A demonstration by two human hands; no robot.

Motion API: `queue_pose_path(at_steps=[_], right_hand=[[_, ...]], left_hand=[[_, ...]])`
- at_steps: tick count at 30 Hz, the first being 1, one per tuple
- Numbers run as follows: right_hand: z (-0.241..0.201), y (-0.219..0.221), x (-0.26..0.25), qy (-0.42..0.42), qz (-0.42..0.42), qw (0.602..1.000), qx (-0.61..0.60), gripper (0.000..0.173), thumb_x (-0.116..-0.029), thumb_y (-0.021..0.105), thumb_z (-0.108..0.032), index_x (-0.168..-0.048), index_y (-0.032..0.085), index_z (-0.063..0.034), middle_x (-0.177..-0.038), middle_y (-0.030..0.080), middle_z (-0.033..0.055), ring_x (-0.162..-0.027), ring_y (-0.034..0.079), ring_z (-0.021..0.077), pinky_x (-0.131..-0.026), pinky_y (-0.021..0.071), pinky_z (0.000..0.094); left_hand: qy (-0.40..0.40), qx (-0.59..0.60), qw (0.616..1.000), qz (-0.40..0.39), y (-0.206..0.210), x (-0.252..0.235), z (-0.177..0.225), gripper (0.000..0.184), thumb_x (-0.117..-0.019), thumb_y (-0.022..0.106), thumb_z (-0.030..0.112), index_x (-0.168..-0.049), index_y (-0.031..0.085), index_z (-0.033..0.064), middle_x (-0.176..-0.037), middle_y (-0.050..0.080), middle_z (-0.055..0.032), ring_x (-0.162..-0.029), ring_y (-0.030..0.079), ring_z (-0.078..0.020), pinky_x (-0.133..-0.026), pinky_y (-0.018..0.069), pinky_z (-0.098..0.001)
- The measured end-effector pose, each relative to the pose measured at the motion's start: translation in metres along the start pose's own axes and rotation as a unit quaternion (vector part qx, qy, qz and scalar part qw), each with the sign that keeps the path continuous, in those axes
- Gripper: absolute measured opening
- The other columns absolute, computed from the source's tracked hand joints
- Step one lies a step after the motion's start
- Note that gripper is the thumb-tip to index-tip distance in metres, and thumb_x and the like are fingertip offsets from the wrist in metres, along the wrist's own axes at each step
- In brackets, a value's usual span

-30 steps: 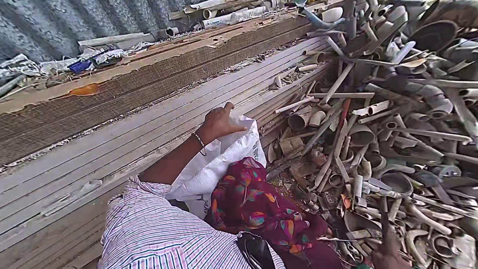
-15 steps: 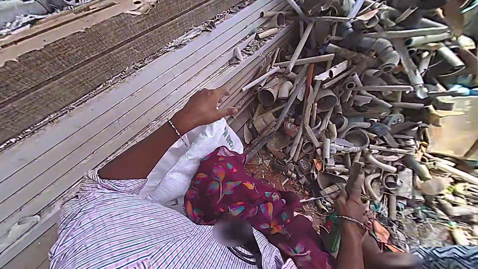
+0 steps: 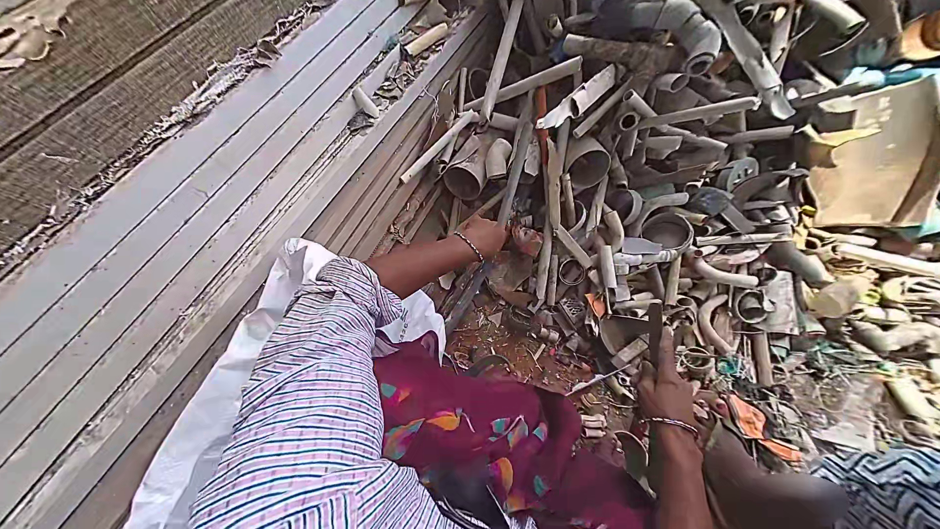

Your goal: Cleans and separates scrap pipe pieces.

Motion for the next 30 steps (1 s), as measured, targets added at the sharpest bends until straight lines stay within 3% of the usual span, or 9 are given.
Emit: queue_pose_path(at_steps=[2,4,6,12,17,21,24,28,30], right_hand=[[0.013,0.002,-0.001,-0.008,0.007,1.0,0.005,0.062,-0.1052,0.047,-0.006,-0.163,0.023,-0.0027,-0.105,0.068,0.0388,-0.091,0.066,0.0593,-0.085,0.0467,0.0715],[0.02,0.0,-0.001,0.006,0.005,1.0,0.01,0.063,-0.1047,0.047,-0.005,-0.163,0.023,-0.0027,-0.112,0.065,0.0428,-0.097,0.063,0.0654,-0.087,0.0427,0.0759],[0.025,-0.002,-0.003,0.018,-0.003,1.0,0.013,0.065,-0.1045,0.047,-0.005,-0.164,0.021,-0.0048,-0.112,0.066,0.0412,-0.096,0.064,0.0634,-0.087,0.0437,0.0745],[0.028,0.001,-0.012,0.001,-0.003,1.0,-0.008,0.064,-0.1037,0.046,-0.003,-0.163,0.023,-0.0028,-0.104,0.068,0.0379,-0.089,0.065,0.0597,-0.083,0.0452,0.0732],[0.024,0.002,-0.01,-0.01,0.002,1.0,0.008,0.062,-0.1033,0.048,-0.004,-0.161,0.027,-0.0013,-0.099,0.068,0.0393,-0.085,0.065,0.0615,-0.081,0.0442,0.0748],[0.023,0.005,-0.009,-0.03,0.007,0.999,-0.012,0.062,-0.102,0.049,-0.002,-0.16,0.029,-0.0006,-0.093,0.068,0.0393,-0.078,0.065,0.0604,-0.076,0.0449,0.0747],[0.017,0.004,-0.007,-0.032,0.003,0.999,-0.02,0.063,-0.1021,0.048,-0.001,-0.162,0.027,-0.0026,-0.094,0.069,0.0383,-0.077,0.066,0.0597,-0.074,0.046,0.0743],[0.012,0.003,-0.007,-0.028,-0.017,0.999,-0.02,0.064,-0.1018,0.048,0.0,-0.162,0.027,-0.0041,-0.093,0.069,0.0365,-0.079,0.066,0.0581,-0.075,0.0469,0.0734],[0.012,0.003,-0.007,-0.028,-0.013,0.999,-0.023,0.065,-0.1008,0.049,0.001,-0.162,0.028,-0.0035,-0.092,0.069,0.0374,-0.08,0.066,0.0599,-0.076,0.0463,0.0744]], left_hand=[[-0.017,0.023,0.999,0.017,0.016,-0.035,-0.015,0.03,-0.1001,0.053,-0.003,-0.128,0.059,-0.0085,-0.124,0.063,-0.0321,-0.119,0.06,-0.0504,-0.094,0.0481,-0.0648],[-0.025,0.06,0.997,0.039,0.034,-0.063,-0.029,0.034,-0.099,0.054,-0.003,-0.133,0.057,-0.0087,-0.135,0.055,-0.0338,-0.122,0.057,-0.0519,-0.097,0.0476,-0.0647],[-0.024,0.074,0.996,0.044,0.049,-0.078,-0.036,0.037,-0.0973,0.056,-0.005,-0.134,0.055,-0.0113,-0.142,0.049,-0.0346,-0.123,0.055,-0.0538,-0.098,0.0461,-0.0663],[-0.033,0.114,0.992,0.029,0.05,-0.086,-0.041,0.038,-0.1004,0.059,0.009,-0.132,0.055,-0.0116,-0.133,0.057,-0.0329,-0.125,0.056,-0.0489,-0.101,0.0448,-0.064],[-0.037,0.129,0.991,0.02,0.01,-0.068,-0.045,0.024,-0.0904,0.072,0.012,-0.1,0.067,-0.0094,-0.109,0.066,-0.028,-0.111,0.063,-0.0435,-0.095,0.049,-0.0609],[-0.006,0.154,0.983,0.105,-0.053,-0.013,-0.035,0.016,-0.0891,0.075,0.008,-0.093,0.069,-0.0063,-0.096,0.068,-0.0231,-0.098,0.064,-0.0389,-0.09,0.0477,-0.0574],[0.015,0.193,0.969,0.152,-0.077,0.017,-0.029,0.018,-0.0885,0.077,0.009,-0.097,0.07,-0.0055,-0.099,0.069,-0.0219,-0.099,0.065,-0.0357,-0.092,0.0479,-0.0549],[0.096,0.303,0.93,0.183,-0.082,0.032,-0.033,0.02,-0.0842,0.083,0.011,-0.09,0.067,0.0011,-0.082,0.068,-0.0066,-0.073,0.065,-0.0116,-0.073,0.0554,-0.0324],[0.155,0.37,0.897,0.186,-0.079,0.032,-0.031,0.02,-0.0811,0.084,0.008,-0.086,0.065,0.0046,-0.077,0.067,0.0004,-0.065,0.062,-0.0021,-0.065,0.0532,-0.0205]])
Point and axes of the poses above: each hand's wrist, its own x-axis away from the middle knuckle, its own y-axis out of the palm, z = x × y, the point moved 5 cm from there along -x, towards the middle knuckle
